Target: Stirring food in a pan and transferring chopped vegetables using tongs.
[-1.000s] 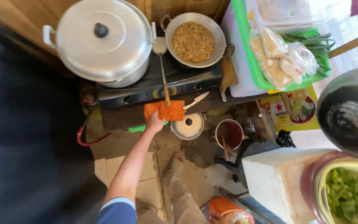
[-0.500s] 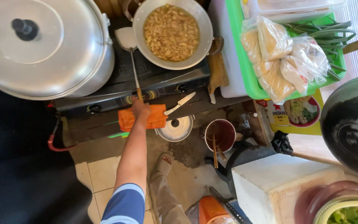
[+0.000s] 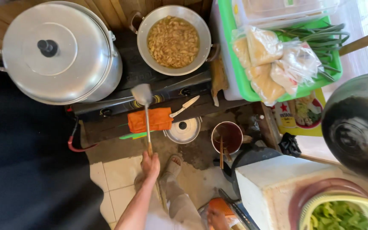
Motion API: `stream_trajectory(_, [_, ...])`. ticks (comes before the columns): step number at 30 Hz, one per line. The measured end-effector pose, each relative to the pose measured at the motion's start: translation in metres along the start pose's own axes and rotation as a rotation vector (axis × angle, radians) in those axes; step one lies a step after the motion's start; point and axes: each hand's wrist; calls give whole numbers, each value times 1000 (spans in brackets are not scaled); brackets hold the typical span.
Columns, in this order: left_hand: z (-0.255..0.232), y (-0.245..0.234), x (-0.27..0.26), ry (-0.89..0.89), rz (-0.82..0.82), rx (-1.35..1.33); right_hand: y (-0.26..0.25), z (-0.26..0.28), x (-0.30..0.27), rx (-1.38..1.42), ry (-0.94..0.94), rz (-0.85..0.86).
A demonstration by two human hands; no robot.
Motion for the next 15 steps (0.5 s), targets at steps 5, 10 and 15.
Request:
stream_trajectory(5, [-74,-69,-33,110,106,144,21,204,-50,-64,-302,11])
stream_trajectory(10, [-225,-97,8,293,30,78,12,387,-100,-161,-671,-30])
stream_trajectory(15, [-335,-100,78,509,-111,300,-31,547,-178,-40,-816,-67])
Point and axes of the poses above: each hand's wrist, its own x-axis towards the middle knuckle, its own y-axis out of the palm, z = x × y, and after that the axes turned 15 degrees about -y, right-handed
